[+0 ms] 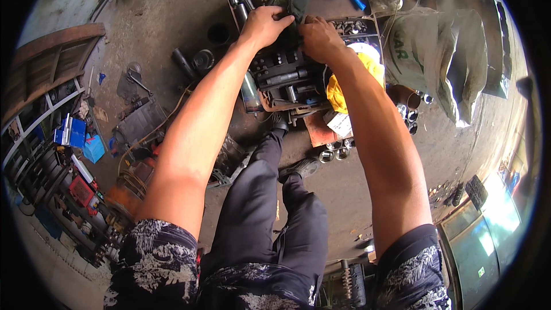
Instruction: The person sits on the floor and works on a red engine block, inserting a metal ring into a cylinder bore and using a small tool to adjust it. They also handle a yellow cloth and a white plate on a nearby table.
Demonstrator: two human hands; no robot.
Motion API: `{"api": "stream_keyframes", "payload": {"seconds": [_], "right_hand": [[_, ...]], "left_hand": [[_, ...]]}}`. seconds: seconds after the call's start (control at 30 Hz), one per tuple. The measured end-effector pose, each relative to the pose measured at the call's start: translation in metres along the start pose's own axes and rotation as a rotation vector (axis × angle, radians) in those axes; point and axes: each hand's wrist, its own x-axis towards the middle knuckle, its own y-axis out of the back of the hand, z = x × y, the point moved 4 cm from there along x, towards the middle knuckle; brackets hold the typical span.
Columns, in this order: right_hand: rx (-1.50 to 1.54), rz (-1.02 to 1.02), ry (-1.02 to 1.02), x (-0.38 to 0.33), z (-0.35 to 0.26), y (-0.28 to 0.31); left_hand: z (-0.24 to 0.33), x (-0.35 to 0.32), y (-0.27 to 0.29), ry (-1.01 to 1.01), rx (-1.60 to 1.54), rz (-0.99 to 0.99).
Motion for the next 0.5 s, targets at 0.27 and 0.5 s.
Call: {"api": "stream_keyframes", "payload": {"seconds": [0.27,0.5], "right_hand": [[0.659,0.462,-0.196,-0.091,0.01,0.008],[1.614,0.432,-0.61,-0.186,-0.007,-0.045]], "left_hand": [[0.008,-0.084,-0.007,0.004,-0.381,0.403],[-0.003,-0.193,-0.107,0.572,-0.435,0.292]]}}
